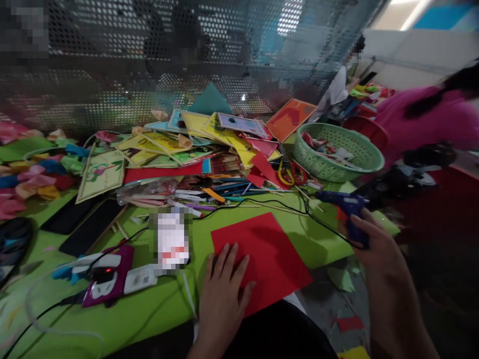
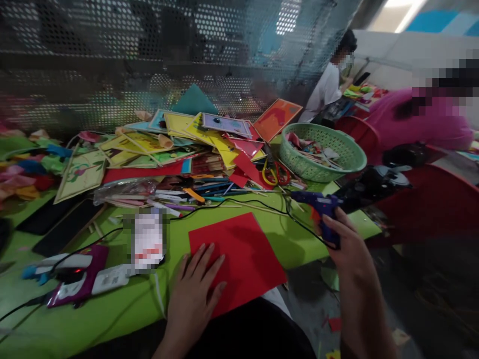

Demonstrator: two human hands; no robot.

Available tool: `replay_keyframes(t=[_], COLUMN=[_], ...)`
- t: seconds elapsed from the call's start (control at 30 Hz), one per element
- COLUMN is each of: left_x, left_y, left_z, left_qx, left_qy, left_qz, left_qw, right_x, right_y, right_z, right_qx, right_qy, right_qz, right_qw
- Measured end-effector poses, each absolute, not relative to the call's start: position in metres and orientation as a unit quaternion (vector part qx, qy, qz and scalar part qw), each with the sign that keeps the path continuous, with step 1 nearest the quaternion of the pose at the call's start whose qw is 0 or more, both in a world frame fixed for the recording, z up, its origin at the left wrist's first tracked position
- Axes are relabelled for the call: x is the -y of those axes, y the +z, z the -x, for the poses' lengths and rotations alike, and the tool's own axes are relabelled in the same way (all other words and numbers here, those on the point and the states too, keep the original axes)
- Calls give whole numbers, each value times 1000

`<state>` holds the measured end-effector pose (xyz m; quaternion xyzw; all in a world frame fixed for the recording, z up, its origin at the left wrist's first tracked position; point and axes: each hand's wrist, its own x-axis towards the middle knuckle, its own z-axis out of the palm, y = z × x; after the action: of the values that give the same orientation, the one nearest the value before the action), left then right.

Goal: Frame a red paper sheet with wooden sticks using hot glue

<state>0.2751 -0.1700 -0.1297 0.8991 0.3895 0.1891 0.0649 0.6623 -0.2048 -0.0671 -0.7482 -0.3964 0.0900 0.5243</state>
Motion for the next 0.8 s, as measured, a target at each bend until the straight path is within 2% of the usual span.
replay_keyframes(t=[0.13, 0.23, 0.37, 0.7, 0.8], left_x=[173, 175, 177, 178, 177], left_y=[-125, -126, -127, -125, -123], left_z=[-277, -279, -279, -279, -280], left_qx=[-401, -405, -409, -408, -408], left_qy=[193, 196, 205, 191, 186], left_qz=[-892, -889, -882, -880, -880], left_qw=[80, 87, 111, 150, 159], right_x=[202, 193, 180, 162, 153], right_y=[-61, -60, -66, -67, -66], right_z=[-633, -616, -599, -534, -519], right_qx=[295, 258, 309, 482, 520], right_qy=[316, 429, 458, 468, 462], right_qz=[672, 632, 621, 670, 664], right_qw=[601, 592, 556, 317, 274])
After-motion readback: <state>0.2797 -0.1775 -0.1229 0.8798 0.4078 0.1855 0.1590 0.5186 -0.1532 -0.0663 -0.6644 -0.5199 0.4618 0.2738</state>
